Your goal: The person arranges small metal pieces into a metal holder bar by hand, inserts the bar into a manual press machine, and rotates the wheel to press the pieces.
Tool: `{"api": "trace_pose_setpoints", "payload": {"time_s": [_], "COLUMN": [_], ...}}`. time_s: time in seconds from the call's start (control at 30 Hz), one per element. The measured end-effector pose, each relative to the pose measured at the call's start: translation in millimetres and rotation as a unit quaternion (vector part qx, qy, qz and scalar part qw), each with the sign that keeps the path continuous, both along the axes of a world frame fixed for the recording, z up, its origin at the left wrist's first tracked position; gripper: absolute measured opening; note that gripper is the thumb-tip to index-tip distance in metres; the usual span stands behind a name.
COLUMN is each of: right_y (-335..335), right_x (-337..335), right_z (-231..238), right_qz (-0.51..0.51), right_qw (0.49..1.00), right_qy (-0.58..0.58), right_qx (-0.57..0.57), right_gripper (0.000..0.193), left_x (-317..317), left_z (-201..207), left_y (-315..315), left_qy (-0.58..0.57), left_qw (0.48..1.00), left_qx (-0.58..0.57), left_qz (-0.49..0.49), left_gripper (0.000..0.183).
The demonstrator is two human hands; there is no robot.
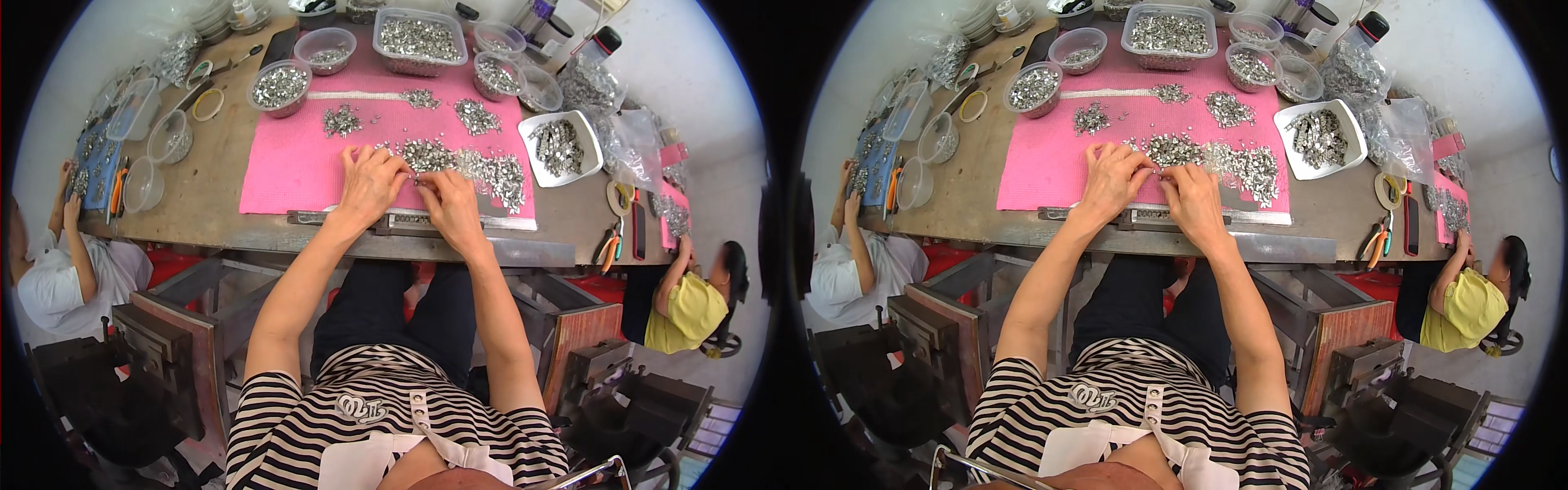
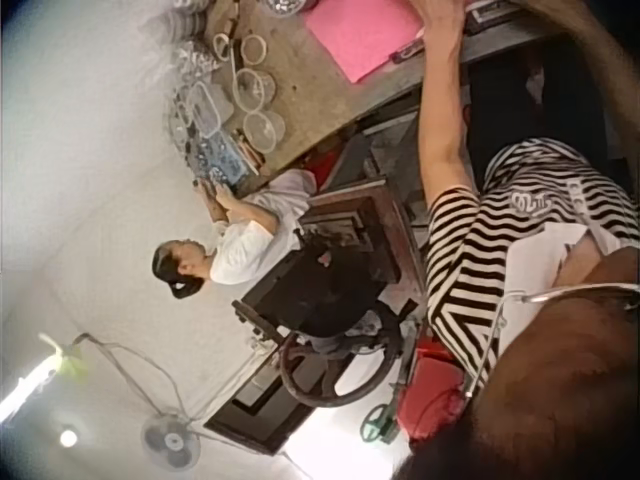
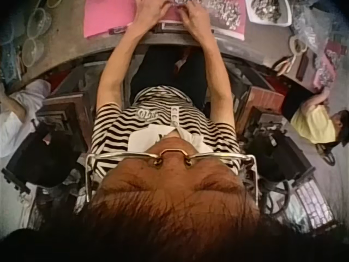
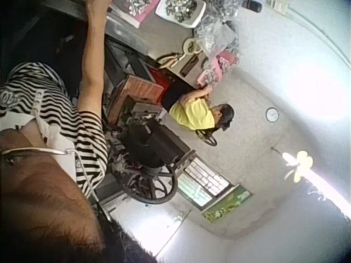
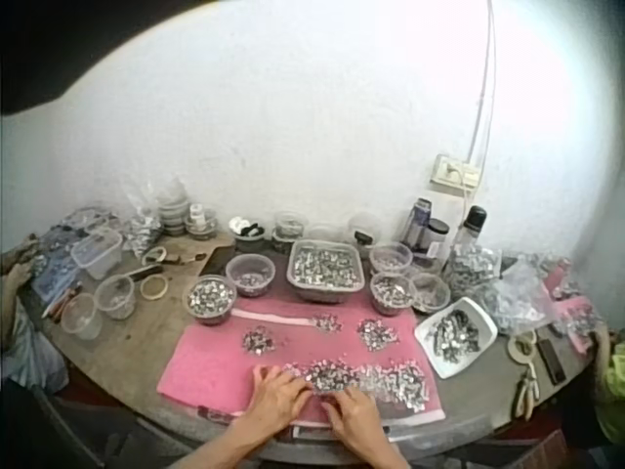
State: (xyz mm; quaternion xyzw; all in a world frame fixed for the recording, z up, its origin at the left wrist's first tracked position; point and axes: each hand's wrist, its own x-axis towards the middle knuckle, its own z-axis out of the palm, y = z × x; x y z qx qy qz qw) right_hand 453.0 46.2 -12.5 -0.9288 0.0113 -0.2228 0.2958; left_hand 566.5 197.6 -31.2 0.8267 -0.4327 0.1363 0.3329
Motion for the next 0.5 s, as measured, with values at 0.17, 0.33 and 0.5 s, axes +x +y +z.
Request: {"api": "trace_pose_setpoints", "payload": {"time_s": [0.17, 0.33, 0.5], "right_y": [-3, 3, 21], "right_x": [16, -2, -22], "right_z": [-10, 3, 9], "right_qz": [-0.041, -0.008, 0.042], "right_qw": [0.992, 0.998, 0.999], "right_qy": [-0.042, -0.011, 0.007], "right_qx": [-0.111, -0.053, -0.004], "right_gripper": [0.009, 0.007, 0.006], "left_x": [1, -3, -6], "left_z": [2, 13, 11], "left_y": [2, 26, 30], "left_qy": [-0.008, 0.007, 0.028], "left_qw": [1.000, 0.999, 0.999], "left_qx": [0.005, 0.031, 0.024], "left_qz": [-0.009, -0.038, -0.034], "left_gripper": [0.007, 0.006, 0.006]}}
